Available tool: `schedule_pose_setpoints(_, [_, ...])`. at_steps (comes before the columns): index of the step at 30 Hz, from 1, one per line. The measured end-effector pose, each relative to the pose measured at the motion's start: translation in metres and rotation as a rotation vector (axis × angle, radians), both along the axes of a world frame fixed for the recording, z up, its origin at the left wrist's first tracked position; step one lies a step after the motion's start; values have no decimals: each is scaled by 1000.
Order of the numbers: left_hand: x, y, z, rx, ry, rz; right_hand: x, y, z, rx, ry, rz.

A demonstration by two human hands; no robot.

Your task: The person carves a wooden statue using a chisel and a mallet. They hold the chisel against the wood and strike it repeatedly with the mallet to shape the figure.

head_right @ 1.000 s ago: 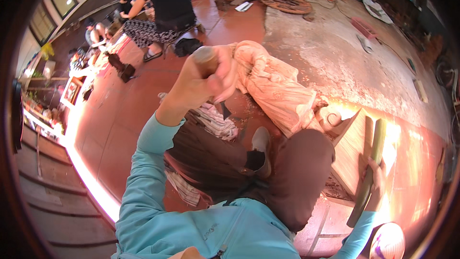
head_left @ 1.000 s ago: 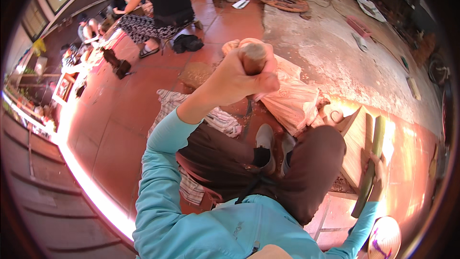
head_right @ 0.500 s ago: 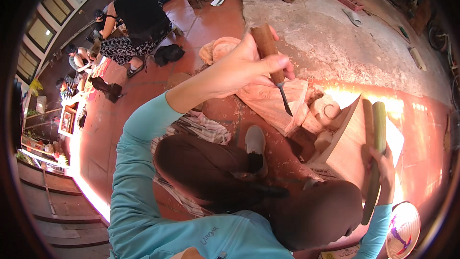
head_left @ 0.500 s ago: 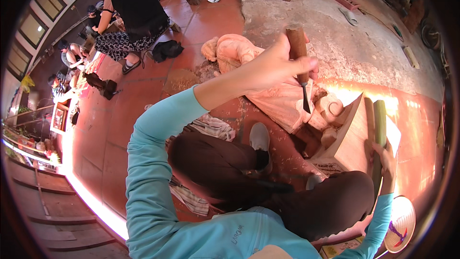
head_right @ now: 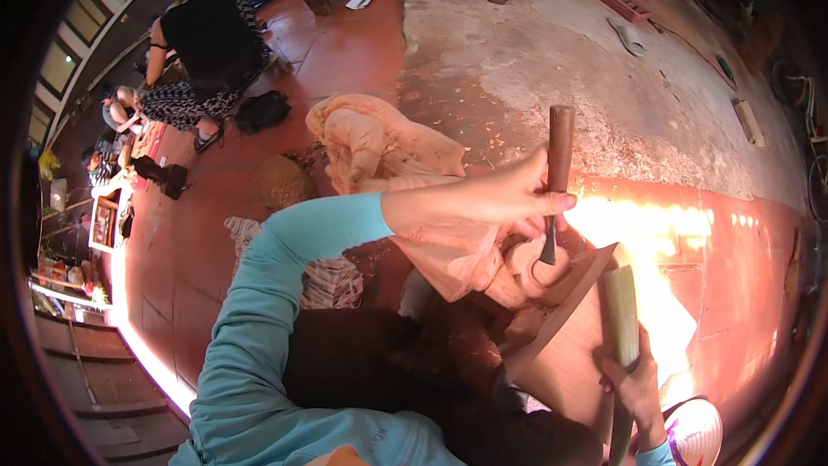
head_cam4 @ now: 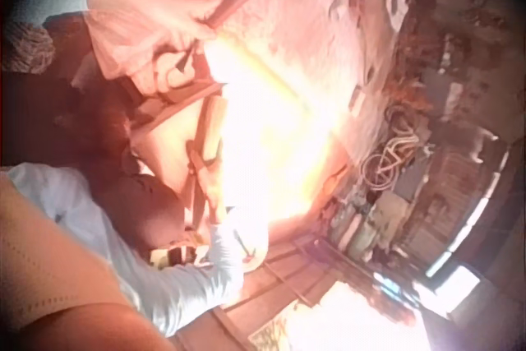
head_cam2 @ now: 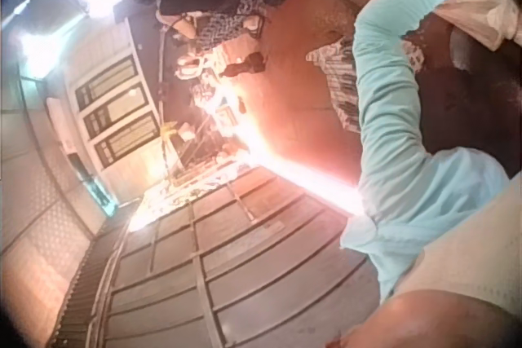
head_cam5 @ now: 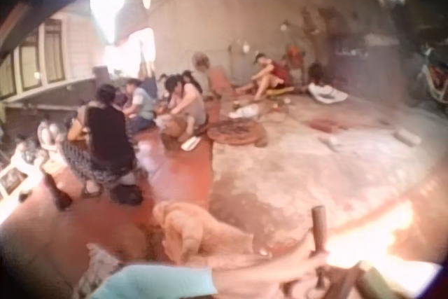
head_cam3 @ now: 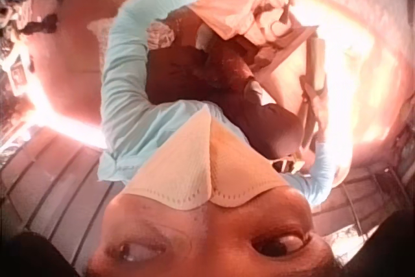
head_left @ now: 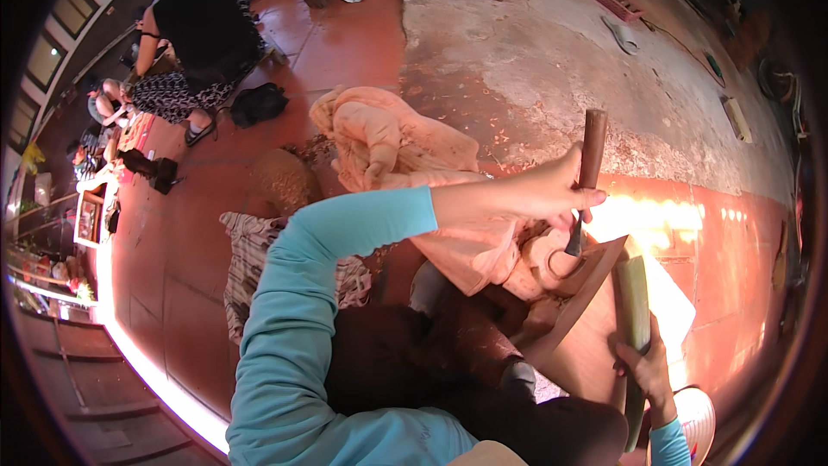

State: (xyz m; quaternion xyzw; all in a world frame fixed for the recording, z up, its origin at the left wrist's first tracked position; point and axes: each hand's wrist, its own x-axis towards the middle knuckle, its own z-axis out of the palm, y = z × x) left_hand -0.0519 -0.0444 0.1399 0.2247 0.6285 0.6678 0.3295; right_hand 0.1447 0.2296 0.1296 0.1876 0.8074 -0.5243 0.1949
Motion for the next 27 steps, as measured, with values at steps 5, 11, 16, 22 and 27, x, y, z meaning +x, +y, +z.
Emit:
schedule_pose_setpoints(5, [-27,21,-39,72,-78,-113,-13,0,3,75,-115,-10])
schedule_pose_setpoints(11, [-51,29,-78,117,-25,-209,-8,9,-9,323,-26,52])
schedule_pose_setpoints(16, [-48,17,-52,6,-199,-155,-22,2,3,325,-115,-19])
schedule_pose_setpoints(22, [-22,54,-83,-97,-96,-219,-15,10,0,257,-110,-37])
schedule_pose_setpoints(27, [-4,59,-109,-252,30,-356,5,17,-9,348,37,8])
